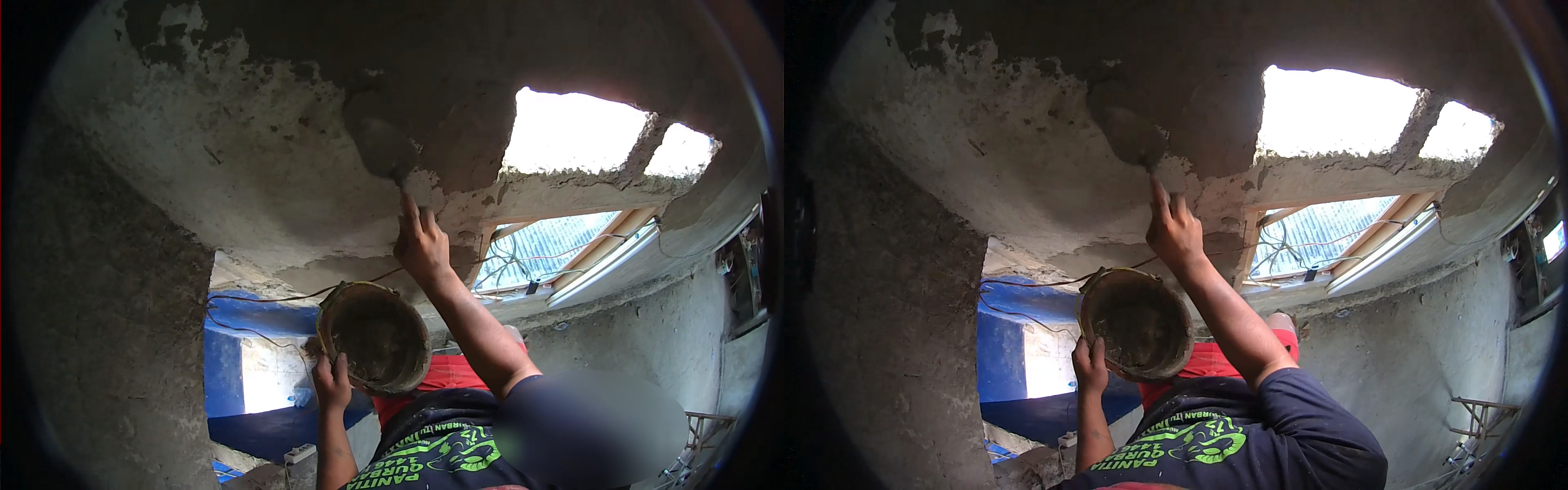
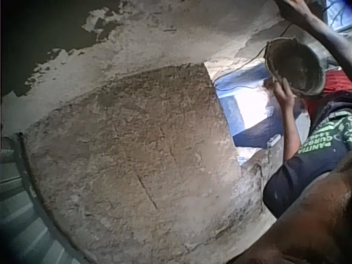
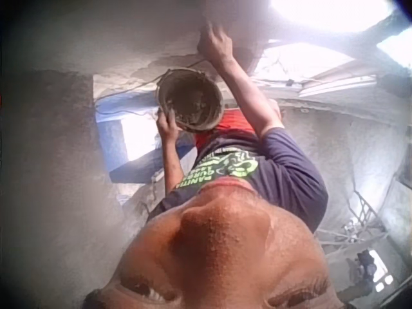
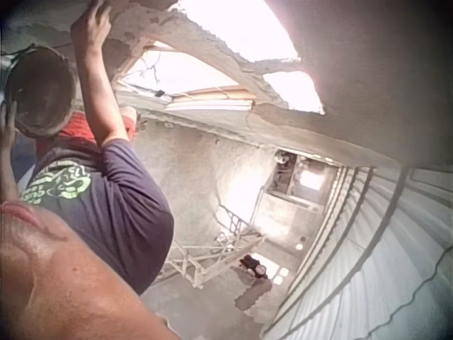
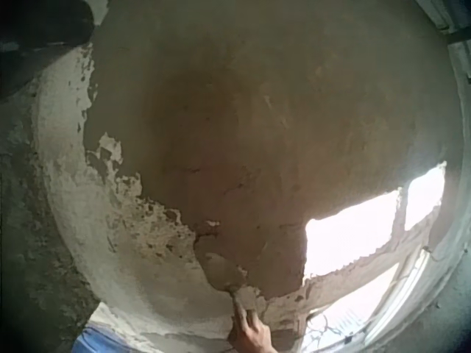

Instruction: Applying cement plaster to holes in a concrete ceiling using a trowel.

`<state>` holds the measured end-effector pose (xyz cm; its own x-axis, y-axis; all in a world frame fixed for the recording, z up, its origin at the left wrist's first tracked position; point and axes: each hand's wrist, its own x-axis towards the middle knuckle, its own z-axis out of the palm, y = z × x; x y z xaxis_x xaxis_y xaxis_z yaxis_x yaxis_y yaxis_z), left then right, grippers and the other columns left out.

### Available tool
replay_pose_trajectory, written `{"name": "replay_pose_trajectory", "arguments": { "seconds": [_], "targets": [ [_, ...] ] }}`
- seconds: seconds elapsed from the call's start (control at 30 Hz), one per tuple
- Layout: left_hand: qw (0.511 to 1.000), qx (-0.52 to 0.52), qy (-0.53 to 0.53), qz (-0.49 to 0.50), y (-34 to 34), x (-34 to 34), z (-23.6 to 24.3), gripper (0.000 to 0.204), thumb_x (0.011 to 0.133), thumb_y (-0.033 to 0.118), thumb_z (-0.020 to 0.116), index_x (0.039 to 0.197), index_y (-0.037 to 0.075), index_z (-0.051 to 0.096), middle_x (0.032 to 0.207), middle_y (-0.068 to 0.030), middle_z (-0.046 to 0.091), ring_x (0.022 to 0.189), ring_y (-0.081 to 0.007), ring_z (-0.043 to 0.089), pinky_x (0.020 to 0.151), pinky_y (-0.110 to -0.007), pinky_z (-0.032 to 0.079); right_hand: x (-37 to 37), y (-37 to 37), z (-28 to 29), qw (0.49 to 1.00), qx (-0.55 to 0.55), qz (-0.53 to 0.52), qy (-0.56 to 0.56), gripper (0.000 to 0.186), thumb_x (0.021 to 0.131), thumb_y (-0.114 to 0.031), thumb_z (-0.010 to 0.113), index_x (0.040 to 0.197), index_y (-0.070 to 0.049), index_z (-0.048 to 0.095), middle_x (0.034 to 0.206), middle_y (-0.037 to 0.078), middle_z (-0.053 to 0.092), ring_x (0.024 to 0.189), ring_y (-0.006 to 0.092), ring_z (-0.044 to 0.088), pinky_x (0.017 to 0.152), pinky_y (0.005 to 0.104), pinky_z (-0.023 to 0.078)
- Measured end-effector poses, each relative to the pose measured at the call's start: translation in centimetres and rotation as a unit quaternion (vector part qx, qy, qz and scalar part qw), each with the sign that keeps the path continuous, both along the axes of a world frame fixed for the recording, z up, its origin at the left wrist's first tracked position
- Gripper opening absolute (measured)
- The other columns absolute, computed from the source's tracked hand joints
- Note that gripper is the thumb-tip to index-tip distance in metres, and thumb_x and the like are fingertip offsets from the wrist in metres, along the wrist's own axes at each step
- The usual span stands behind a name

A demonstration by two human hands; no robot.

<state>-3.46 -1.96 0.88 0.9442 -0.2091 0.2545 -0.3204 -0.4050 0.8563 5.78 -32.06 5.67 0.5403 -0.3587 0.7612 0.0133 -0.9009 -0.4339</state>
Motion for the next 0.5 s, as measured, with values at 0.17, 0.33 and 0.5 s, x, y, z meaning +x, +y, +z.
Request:
{"name": "replay_pose_trajectory", "arguments": {
  "seconds": [0.17, 0.33, 0.5],
  "targets": [
    [0.997, 0.053, 0.060, 0.014, 1.4, -0.4, -0.8, 0.028, 0.102, 0.025, 0.061, 0.097, -0.002, 0.062, 0.083, -0.0189, 0.070, 0.078, -0.0369, 0.068, 0.069, -0.045, 0.050, -3.5, 0.7, -6.8, 0.997, 0.049, 0.047, 0.045, 0.076, 0.082, 0.000, 0.063, 0.155, -0.011, 0.043, 0.099, 0.020, 0.061, 0.079, 0.0411, 0.068, 0.063, 0.0476, 0.060],
    [0.998, 0.007, 0.056, 0.005, 1.4, -0.5, -0.7, 0.030, 0.102, 0.026, 0.060, 0.101, -0.004, 0.063, 0.089, -0.0188, 0.069, 0.085, -0.0323, 0.067, 0.076, -0.043, 0.051, -7.4, -0.7, -7.5, 0.975, 0.132, 0.171, 0.052, 0.057, 0.094, -0.005, 0.058, 0.150, 0.000, 0.046, 0.120, 0.030, 0.065, 0.104, 0.0471, 0.068, 0.087, 0.0462, 0.058],
    [0.995, 0.040, 0.083, 0.036, 1.8, 0.0, -1.6, 0.034, 0.100, 0.029, 0.062, 0.097, -0.004, 0.060, 0.086, -0.0194, 0.065, 0.081, -0.0320, 0.064, 0.074, -0.044, 0.049, -4.6, -2.6, 4.8, 0.975, 0.058, 0.133, -0.166, 0.047, 0.099, -0.003, 0.055, 0.145, 0.008, 0.047, 0.118, 0.030, 0.066, 0.100, 0.0444, 0.070, 0.088, 0.0443, 0.056]
  ]
}}
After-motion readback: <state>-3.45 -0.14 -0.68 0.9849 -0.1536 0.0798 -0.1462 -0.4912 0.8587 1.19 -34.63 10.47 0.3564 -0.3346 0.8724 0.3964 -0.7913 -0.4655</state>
